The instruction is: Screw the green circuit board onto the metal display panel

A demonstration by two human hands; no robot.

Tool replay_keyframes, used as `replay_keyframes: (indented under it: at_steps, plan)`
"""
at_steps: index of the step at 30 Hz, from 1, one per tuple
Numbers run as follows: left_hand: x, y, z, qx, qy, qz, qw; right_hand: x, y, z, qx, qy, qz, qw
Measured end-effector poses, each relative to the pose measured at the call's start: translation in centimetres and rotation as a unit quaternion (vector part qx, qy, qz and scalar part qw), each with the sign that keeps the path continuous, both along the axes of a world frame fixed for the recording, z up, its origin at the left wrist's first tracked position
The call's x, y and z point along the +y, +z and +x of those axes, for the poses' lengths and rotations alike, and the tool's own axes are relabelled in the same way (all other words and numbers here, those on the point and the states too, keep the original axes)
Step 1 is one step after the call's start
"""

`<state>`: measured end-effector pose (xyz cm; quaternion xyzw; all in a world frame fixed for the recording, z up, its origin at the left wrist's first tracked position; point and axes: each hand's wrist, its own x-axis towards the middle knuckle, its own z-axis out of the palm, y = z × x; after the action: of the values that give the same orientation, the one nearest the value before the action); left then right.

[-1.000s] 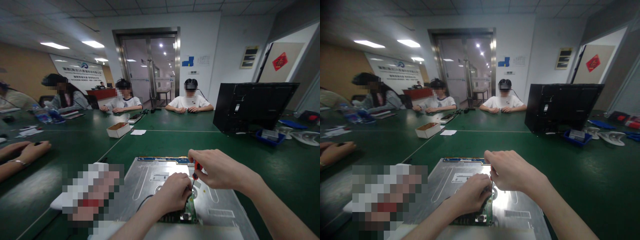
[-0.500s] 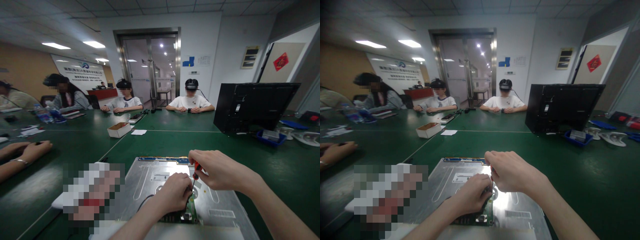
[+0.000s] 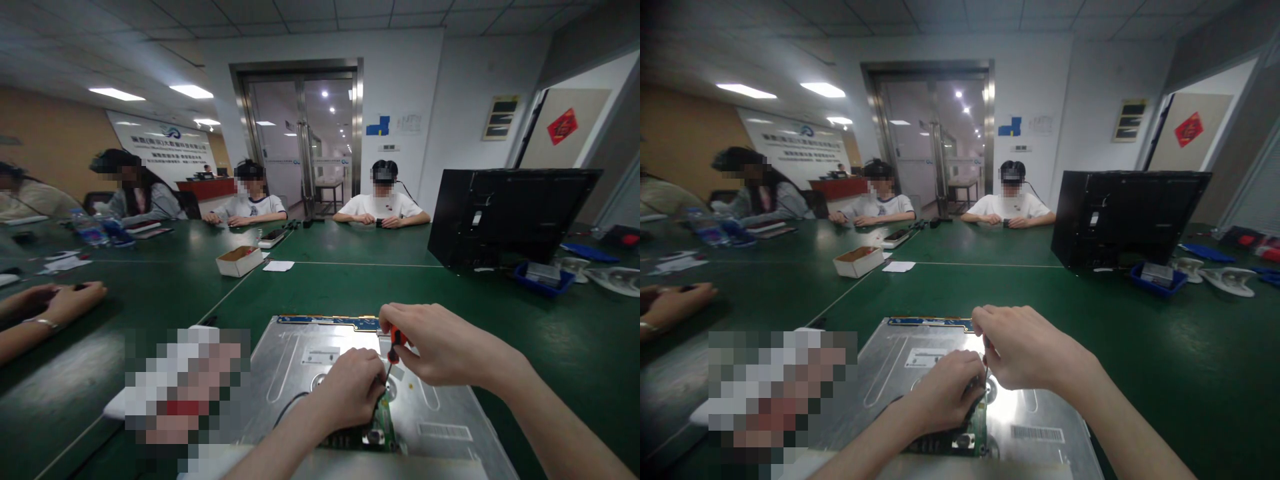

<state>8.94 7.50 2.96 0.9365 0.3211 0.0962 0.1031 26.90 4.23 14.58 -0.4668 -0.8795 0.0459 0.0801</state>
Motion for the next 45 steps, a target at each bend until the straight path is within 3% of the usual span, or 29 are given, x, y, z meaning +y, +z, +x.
replay_keyframes:
  at_steps: [10, 22, 31, 39, 45]
  plan:
    - [-0.01, 0.19, -0.01, 0.012, -0.002, -0.007, 1.0, 0.5, -0.03, -0.33, -0.024, -0.047, 0.005, 0.999]
    - [-0.03, 0.18, 0.07, 0.022, -0.006, 0.005, 1.0, 0.02, -0.03, 0.22, 0.003, 0.0, -0.014, 1.0]
    - [-0.18, 0.35, 0.08, 0.025, 0.004, -0.001, 1.0, 0.58, -0.17, -0.32, -0.039, -0.054, 0.004, 0.998]
    - [-0.13, 0.37, 0.09, 0.015, 0.001, 0.0, 1.0, -0.1, -0.12, 0.17, 0.002, -0.008, -0.002, 1.0]
    - [-0.14, 0.2, 0.07, 0.02, 0.007, 0.002, 1.0, 0.56, -0.25, -0.64, -0.052, -0.064, 0.032, 0.996]
